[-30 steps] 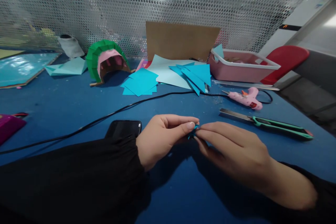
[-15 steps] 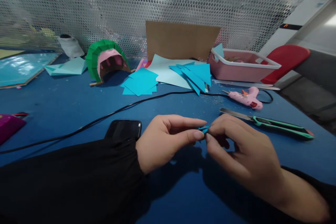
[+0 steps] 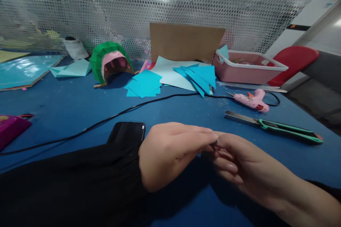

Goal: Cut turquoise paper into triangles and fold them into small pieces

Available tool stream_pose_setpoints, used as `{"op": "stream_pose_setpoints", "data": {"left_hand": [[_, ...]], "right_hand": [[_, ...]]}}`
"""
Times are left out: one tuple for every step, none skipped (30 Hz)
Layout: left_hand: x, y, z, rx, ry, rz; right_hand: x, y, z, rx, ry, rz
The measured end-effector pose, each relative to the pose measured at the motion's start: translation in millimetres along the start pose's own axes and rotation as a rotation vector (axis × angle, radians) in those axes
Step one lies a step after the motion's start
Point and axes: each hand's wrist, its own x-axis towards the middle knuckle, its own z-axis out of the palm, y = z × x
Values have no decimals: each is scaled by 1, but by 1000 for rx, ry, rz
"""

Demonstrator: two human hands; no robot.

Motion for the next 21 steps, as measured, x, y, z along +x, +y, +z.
{"op": "stream_pose_setpoints", "data": {"left_hand": [[1,0,0,-39,7,-82],[3,-1,1,-106,22,-203],[5,-2,2,-205,44,-345],[7,-3,3,-331,66,-496],[9,-5,5,-472,82,-644],[11,-7,6,-614,87,-767],[12,-8,6,-738,91,-869],[13,-10,7,-839,93,-940],[14,-11,7,-914,94,-987],[14,-12,8,-964,94,-1017],[14,-12,8,-997,91,-1032],[13,-12,8,-1016,83,-1041],[13,-12,8,-1026,72,-1051],[13,-11,8,-1030,62,-1063],[13,-11,8,-1031,57,-1075],[13,-10,7,-1035,55,-1086],[13,-9,7,-1038,52,-1097],[13,-9,7,-1043,45,-1106],[13,-8,7,-1048,35,-1109],[13,-8,7,-1053,21,-1109],[13,-8,7,-1056,7,-1104]], "right_hand": [[2,0,-2,-41,-4,-14],[3,0,-5,-119,2,-55],[5,-1,-9,-232,25,-139],[6,-1,-12,-376,66,-270],[7,-2,-16,-544,114,-441],[8,-3,-20,-721,163,-636],[8,-3,-22,-892,204,-833],[9,-4,-25,-1040,230,-1013],[9,-5,-27,-1160,239,-1162],[10,-5,-28,-1254,232,-1274],[10,-5,-30,-1320,223,-1356],[11,-5,-31,-1366,213,-1411],[11,-5,-32,-1402,201,-1446],[11,-5,-33,-1432,188,-1467],[11,-5,-35,-1462,174,-1478],[11,-5,-36,-1491,158,-1485],[10,-4,-38,-1520,141,-1487],[10,-4,-39,-1546,120,-1482],[9,-4,-40,-1563,100,-1467],[9,-3,-41,-1571,86,-1442],[9,-3,-40,-1567,87,-1409]]}}
